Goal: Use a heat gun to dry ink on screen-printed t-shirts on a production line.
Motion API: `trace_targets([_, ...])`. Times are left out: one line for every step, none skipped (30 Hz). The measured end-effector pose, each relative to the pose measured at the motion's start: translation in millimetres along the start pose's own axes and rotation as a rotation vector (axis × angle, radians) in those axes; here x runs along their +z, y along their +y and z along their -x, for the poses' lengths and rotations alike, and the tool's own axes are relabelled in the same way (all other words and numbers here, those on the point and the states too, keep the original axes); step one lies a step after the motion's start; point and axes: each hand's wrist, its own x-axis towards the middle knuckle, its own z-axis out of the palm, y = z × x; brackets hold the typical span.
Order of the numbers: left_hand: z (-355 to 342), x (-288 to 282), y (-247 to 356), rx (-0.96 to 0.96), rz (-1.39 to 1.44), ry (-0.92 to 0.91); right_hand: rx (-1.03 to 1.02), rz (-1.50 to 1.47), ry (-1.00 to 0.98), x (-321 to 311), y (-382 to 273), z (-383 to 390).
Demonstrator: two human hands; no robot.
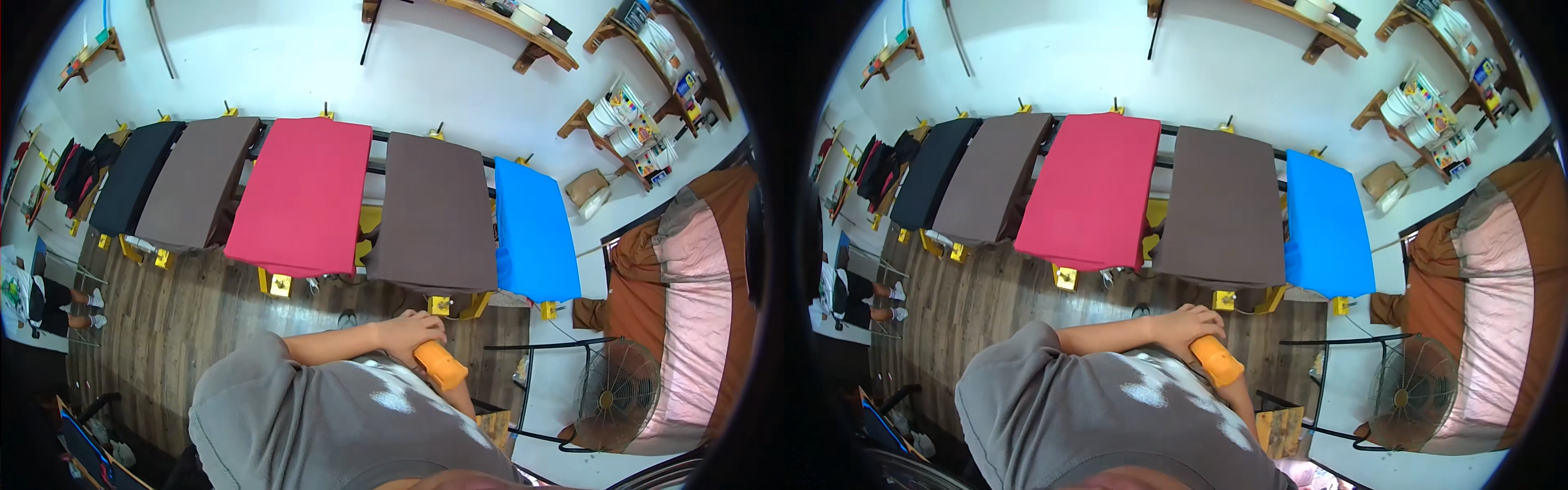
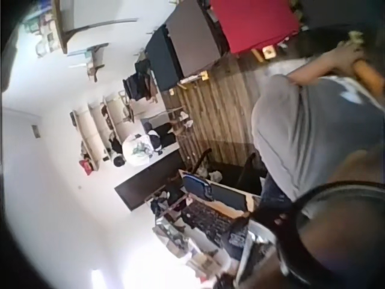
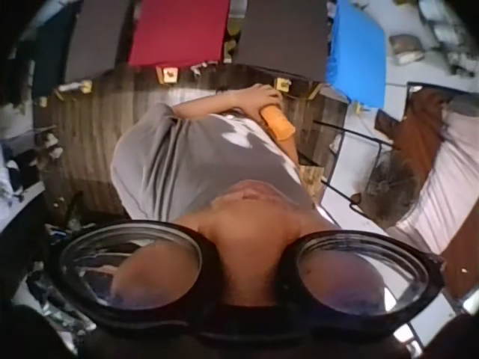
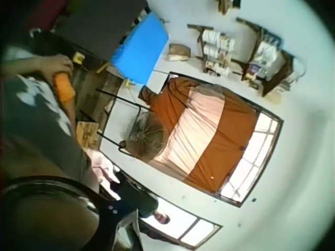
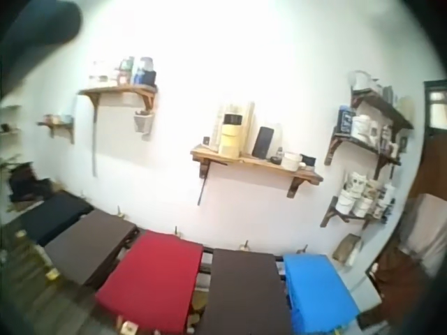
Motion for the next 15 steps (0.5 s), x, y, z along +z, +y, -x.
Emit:
trace_targets([-2, -4, -13, -0.059, -0.005, -0.006, 0.003, 0.000, -0.012, -9, 4, 2])
trace_targets([-3, -9, -25, -0.117, -0.009, -0.016, 0.007, -0.001, -0.023, -18, 7, 5])
trace_targets([-7, -23, -37, -0.097, -0.044, -0.047, 0.017, -0.003, -0.030, -27, 9, 10])
trace_targets([-9, -33, -52, -0.118, -0.022, -0.045, 0.106, -0.041, 0.054, -40, 9, 19])
trace_targets([-13, -41, -65, -0.138, -0.001, -0.041, 0.191, -0.077, 0.139, -56, 14, 28])
trace_targets([-17, -51, -73, -0.148, 0.019, -0.019, 0.346, -0.183, 0.307, -61, 46, 46])
trace_targets([-23, -56, -91, -0.139, 0.074, 0.008, 0.496, -0.289, 0.468, -63, 73, 61])
trace_targets([-30, -56, -106, -0.131, 0.136, 0.028, 0.545, -0.195, 0.605, -74, 78, 62])
trace_targets([-38, -60, -111, -0.122, 0.115, 0.049, 0.595, -0.095, 0.739, -87, 73, 49])
trace_targets([-49, -60, -113, -0.112, 0.125, 0.031, 0.614, -0.094, 0.752, -93, 70, 36])
trace_targets([-59, -60, -114, -0.096, 0.152, 0.062, 0.624, 0.255, 0.918, -95, 69, 23])
trace_targets([-70, -58, -114, -0.079, 0.176, 0.094, 0.621, 0.613, 1.065, -98, 71, 12])
trace_targets([-82, -55, -108, -0.070, 0.229, 0.118, 0.634, 0.614, 1.073, -103, 80, 6])
trace_targets([-94, -46, -106, -0.064, 0.231, 0.105, 0.556, 0.388, 0.990, -107, 91, 3])
trace_targets([-107, -33, -107, -0.047, 0.254, 0.145, 0.472, 0.167, 0.903, -115, 100, -1])
